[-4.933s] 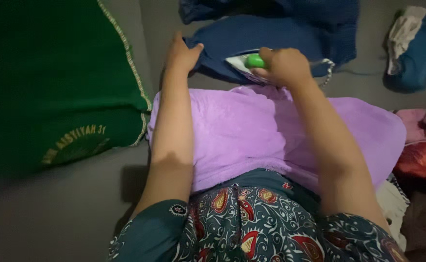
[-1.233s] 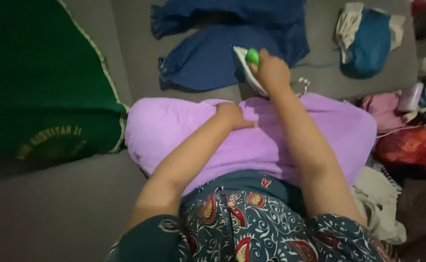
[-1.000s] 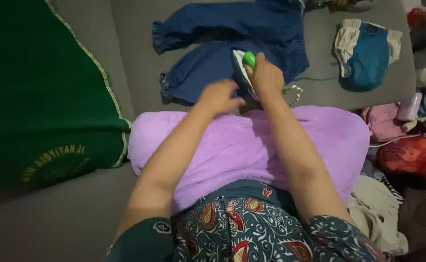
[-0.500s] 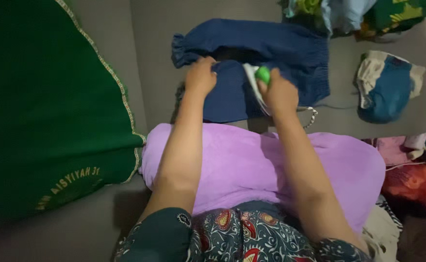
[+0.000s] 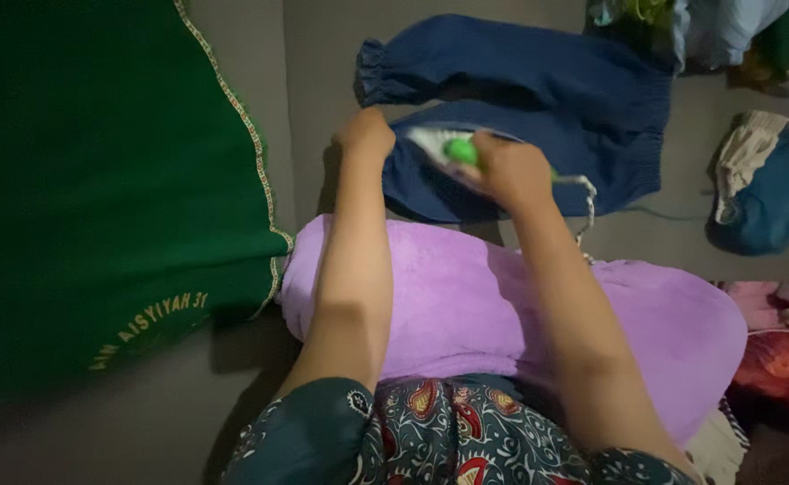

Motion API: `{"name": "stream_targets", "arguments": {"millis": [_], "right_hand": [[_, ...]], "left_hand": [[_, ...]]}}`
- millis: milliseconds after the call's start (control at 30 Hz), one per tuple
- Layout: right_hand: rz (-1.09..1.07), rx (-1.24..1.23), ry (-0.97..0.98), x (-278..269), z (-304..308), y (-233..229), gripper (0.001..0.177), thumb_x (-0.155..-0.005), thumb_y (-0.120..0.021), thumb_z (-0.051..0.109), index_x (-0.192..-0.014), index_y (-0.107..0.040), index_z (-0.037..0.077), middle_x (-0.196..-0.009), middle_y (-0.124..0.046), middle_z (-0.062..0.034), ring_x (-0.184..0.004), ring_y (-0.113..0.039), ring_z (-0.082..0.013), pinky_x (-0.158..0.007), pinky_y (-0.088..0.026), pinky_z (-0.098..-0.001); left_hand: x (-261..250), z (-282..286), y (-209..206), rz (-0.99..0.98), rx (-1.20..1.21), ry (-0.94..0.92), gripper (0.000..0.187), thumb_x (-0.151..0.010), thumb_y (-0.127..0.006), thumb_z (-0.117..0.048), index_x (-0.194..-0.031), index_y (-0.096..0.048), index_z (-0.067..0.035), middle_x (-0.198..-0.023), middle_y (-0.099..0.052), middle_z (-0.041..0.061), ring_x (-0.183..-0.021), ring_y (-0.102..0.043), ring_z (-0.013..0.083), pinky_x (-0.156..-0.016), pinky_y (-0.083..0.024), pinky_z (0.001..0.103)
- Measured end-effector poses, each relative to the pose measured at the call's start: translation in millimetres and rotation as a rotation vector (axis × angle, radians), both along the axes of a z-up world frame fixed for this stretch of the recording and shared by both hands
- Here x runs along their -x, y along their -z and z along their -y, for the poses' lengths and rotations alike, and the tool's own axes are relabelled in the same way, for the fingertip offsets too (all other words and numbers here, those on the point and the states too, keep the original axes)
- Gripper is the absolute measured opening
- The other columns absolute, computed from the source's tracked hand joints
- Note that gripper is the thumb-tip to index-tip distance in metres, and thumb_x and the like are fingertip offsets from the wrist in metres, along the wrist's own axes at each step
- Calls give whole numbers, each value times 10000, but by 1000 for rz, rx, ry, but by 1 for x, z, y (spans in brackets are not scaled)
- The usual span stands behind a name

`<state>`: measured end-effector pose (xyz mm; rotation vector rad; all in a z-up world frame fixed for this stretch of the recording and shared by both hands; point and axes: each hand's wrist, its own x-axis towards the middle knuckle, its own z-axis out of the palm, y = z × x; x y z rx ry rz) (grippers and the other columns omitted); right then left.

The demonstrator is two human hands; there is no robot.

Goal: The person irons a pair of blue pants on a purple towel, then switches to ironing a light blue patterned garment. They use a green and white iron, smoothing the fabric with their hands between passes.

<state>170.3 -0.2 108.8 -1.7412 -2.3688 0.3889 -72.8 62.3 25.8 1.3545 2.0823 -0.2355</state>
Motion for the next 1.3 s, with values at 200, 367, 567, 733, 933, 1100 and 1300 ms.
{"name": "stream_targets", "arguments": {"millis": [200,367,567,733,933,1100,1300], "right_hand": [[-57,-114,23,30,4,4,446,-896,-765,519,-985,-647,98,-798,-723,-150,-674,-707,-384,-561,-541,-499],[-17,-91,-12,36,3,3,452,-882,-753,510,-962,-610,89,-746,-717,-156,-640,-702,-394,-534,-539,-510],[10,-4,267,10,6,17,440,-962,-707,469,-1024,-545,65,-759,-714,-180,-686,-704,-404,-592,-549,-521],[71,-4,464,-47,16,20,473,-958,-711,495,-1029,-536,60,-778,-711,-193,-695,-710,-411,-587,-551,-526],[67,-83,535,-67,-5,35,470,-931,-730,495,-1032,-533,81,-790,-715,-182,-704,-712,-415,-575,-550,-527],[38,-111,491,-77,2,42,445,-940,-733,449,-1050,-526,71,-815,-721,-183,-700,-712,-414,-576,-549,-524],[79,-84,534,-111,37,42,425,-956,-728,411,-1066,-516,59,-809,-716,-191,-720,-714,-408,-589,-553,-521]], "left_hand": [[6,3,12,23,-87,-19,378,-942,-571,-135,-1312,-641,-101,-1380,-621,188,-1289,-582,402,-1040,-470,542],[3,-3,35,-32,-71,-46,470,-931,-606,-180,-1390,-566,-88,-1385,-599,209,-1275,-590,396,-1026,-481,533],[-2,-2,21,-28,-282,85,517,-870,-639,-71,-1378,-553,-39,-1323,-609,231,-1216,-593,429,-1003,-473,548],[-76,36,-47,72,-454,434,425,-913,-653,-67,-1336,-630,-101,-1396,-557,160,-1338,-516,385,-1093,-464,527],[-126,60,-16,214,-410,771,1092,-736,-850,-478,-1595,-258,-154,-1668,-149,145,-1537,-109,393,-1207,-168,616],[-119,61,9,113,-277,812,1281,-700,-823,-642,-1649,-109,-162,-1733,2,99,-1591,52,335,-1273,-33,555],[-124,58,-1,47,-147,833,1306,-715,-772,-700,-1657,-31,-180,-1729,87,85,-1577,132,318,-1262,28,532]]}}
